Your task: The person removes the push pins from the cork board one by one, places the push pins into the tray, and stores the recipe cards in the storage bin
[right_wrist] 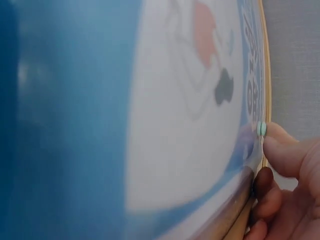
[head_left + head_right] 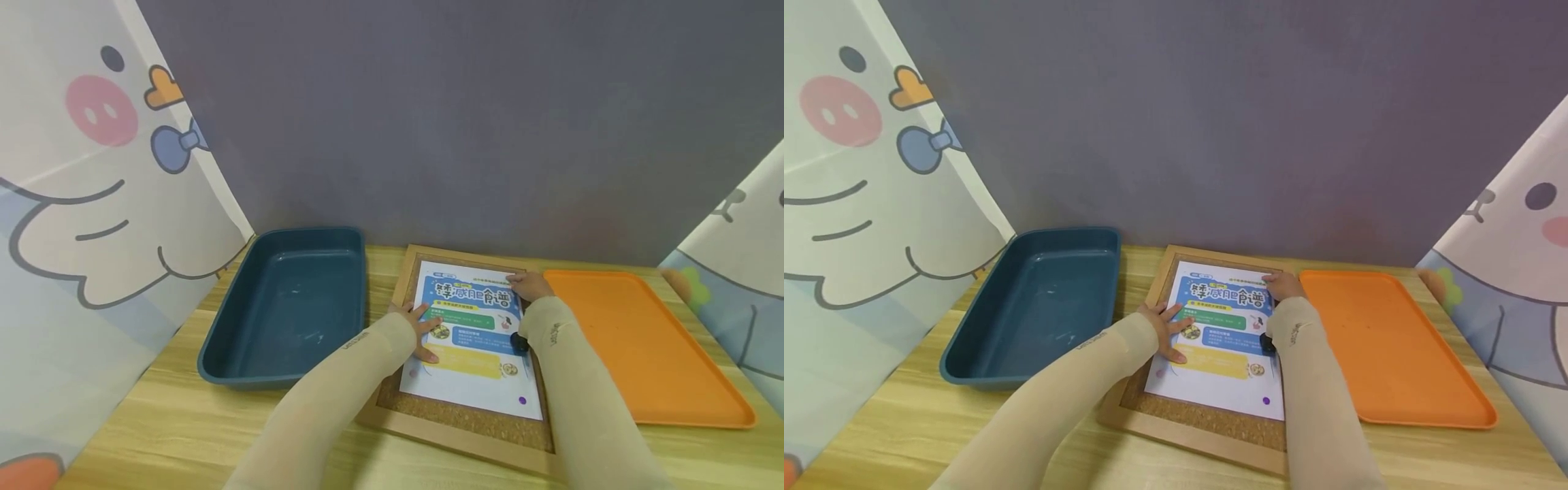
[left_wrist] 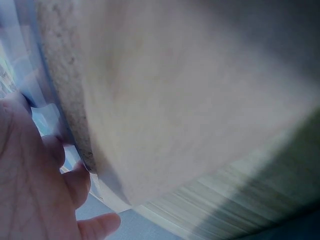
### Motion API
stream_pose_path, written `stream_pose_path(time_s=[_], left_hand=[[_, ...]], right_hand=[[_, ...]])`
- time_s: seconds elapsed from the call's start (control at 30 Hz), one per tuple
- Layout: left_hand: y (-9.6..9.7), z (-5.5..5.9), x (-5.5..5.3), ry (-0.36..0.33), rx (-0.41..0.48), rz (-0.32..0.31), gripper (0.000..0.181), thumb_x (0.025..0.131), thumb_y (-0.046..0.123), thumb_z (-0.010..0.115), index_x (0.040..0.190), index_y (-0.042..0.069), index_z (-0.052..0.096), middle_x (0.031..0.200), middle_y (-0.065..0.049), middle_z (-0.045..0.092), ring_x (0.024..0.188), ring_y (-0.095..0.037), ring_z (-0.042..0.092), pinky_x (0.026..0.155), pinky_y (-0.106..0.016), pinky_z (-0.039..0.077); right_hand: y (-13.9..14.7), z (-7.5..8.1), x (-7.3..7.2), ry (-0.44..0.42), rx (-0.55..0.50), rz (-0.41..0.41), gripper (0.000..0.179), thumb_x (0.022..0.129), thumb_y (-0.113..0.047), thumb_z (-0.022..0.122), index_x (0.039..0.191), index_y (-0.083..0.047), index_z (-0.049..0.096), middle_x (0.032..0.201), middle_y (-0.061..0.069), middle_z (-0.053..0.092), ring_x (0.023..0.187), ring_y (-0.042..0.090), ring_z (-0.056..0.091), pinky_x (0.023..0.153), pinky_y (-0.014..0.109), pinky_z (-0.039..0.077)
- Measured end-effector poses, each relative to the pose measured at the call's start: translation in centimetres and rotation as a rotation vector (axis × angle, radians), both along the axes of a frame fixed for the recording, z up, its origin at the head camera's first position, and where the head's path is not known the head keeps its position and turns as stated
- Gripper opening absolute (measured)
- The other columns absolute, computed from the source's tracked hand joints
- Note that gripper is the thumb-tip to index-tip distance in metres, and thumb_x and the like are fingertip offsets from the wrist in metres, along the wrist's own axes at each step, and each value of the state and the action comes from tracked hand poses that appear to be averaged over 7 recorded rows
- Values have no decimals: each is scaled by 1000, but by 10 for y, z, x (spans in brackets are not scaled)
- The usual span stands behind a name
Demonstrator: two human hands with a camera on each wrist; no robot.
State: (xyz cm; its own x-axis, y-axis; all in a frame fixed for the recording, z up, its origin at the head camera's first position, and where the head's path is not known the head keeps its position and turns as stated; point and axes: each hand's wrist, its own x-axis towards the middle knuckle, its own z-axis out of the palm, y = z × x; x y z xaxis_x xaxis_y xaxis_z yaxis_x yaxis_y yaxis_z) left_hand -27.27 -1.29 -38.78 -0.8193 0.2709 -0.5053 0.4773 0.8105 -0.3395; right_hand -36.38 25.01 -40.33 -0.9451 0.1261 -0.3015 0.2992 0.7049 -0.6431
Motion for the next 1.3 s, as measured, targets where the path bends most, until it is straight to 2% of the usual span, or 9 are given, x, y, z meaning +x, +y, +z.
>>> stream_pose_path(time_s=[0.1,0.17,0.47,0.57,0.8,0.9,1.03,1.2,1.3], left_hand=[[0,-7,-4,6,5,9,90,76,86,31,150,48,-2,160,13,-4,146,-18,8,112,-47,23],[1,-6,-3,4,8,15,90,76,86,32,150,48,-1,160,12,-3,146,-18,8,112,-47,24],[2,24,16,-9,48,33,84,82,79,38,152,45,5,160,11,-1,146,-18,8,113,-44,22],[1,30,19,-11,71,32,84,83,77,40,153,43,8,161,10,2,146,-18,10,113,-44,23],[1,17,11,-14,25,30,85,82,80,35,152,46,1,160,12,-4,146,-17,7,113,-45,21],[2,13,8,-7,29,32,86,80,81,36,151,47,3,160,13,-2,146,-17,8,113,-45,22],[1,18,10,-16,35,23,86,81,80,37,152,45,4,160,11,-1,146,-18,9,113,-45,22],[-1,30,19,-21,74,15,84,84,76,40,153,42,8,161,8,3,146,-20,11,113,-46,21],[-1,33,21,-15,86,13,84,84,76,41,153,41,9,161,8,4,146,-20,12,113,-46,21]], right_hand=[[-3,2,2,10,16,-31,38,100,-10,44,137,-4,52,134,26,50,113,38,51,104,55,34],[-5,3,2,17,18,-48,37,100,-10,45,136,-3,54,134,26,51,112,38,51,104,54,34],[-4,0,-1,54,23,-73,35,100,-18,49,129,-1,58,123,24,58,99,35,55,96,50,42],[-4,-1,-3,49,2,-85,34,100,-20,51,127,-1,59,120,23,59,99,35,55,95,50,42],[-5,-1,-5,74,35,-66,32,99,-17,52,122,3,61,116,24,60,98,36,54,96,50,41],[-6,1,-4,80,41,-72,31,99,-16,52,121,3,62,115,24,61,98,36,54,96,50,42],[-8,3,-2,90,50,-73,30,98,-16,53,119,3,63,113,23,61,97,35,55,95,49,42],[-6,5,-3,124,124,-6,30,97,-15,51,112,8,63,101,24,61,92,36,54,88,48,43],[-4,5,-4,132,169,39,35,96,-16,47,111,12,62,98,25,60,90,37,54,87,49,43]])
